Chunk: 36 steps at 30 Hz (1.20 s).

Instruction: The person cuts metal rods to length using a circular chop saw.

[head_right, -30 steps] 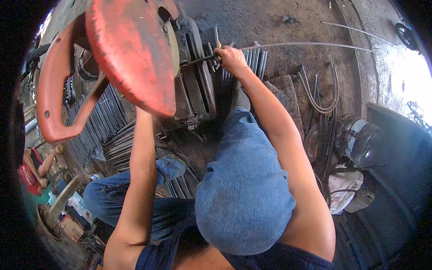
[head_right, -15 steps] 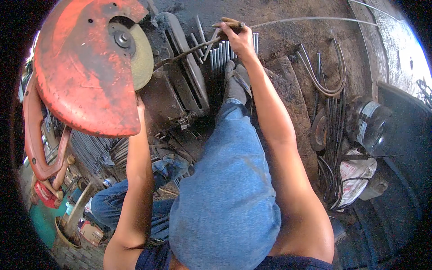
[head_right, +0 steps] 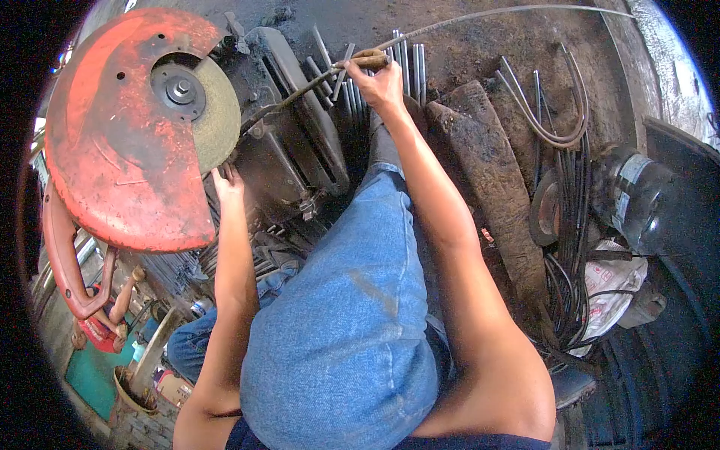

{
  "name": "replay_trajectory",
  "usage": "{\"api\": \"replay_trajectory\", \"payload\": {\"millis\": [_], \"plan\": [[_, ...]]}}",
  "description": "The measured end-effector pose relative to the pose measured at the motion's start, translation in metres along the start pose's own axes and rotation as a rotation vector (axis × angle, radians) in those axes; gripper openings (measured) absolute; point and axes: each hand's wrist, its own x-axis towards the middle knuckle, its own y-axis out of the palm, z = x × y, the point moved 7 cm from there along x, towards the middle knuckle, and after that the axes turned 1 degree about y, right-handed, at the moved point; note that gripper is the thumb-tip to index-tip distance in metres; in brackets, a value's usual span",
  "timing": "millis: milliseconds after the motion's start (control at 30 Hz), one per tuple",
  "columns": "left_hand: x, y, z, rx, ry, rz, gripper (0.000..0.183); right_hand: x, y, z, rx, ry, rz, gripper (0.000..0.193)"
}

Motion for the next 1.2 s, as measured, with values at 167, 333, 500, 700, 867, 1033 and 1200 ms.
{"api": "replay_trajectory", "payload": {"millis": [167, 333, 500, 700, 867, 1033, 1200], "plan": [[0.001, -0.003, 0.001, -0.077, -0.015, 0.002, 0.048, -0.003, 0.003, 0.001, -0.187, -0.050, -0.073, 0.023], [-0.003, -0.003, 0.002, -0.112, 0.016, 0.051, 0.058, -0.004, 0.003, 0.006, -0.185, -0.062, -0.083, 0.023], [-0.006, -0.006, 0.002, -0.123, 0.052, 0.113, 0.068, -0.010, 0.005, 0.015, -0.229, -0.097, -0.089, 0.023], [-0.006, -0.002, 0.002, -0.176, -0.128, -0.037, 0.074, -0.030, 0.004, 0.021, -0.203, -0.155, -0.175, 0.021], [-0.011, -0.003, 0.002, -0.154, -0.079, -0.070, 0.075, -0.035, 0.006, 0.016, -0.211, -0.106, -0.152, 0.020], [0.001, -0.007, 0.002, -0.204, -0.124, -0.025, 0.069, -0.040, 0.009, 0.028, -0.281, -0.262, -0.142, 0.018], [-0.004, -0.003, 0.002, -0.187, -0.093, -0.001, 0.066, -0.053, 0.007, 0.034, -0.321, -0.378, -0.120, 0.021]]}}
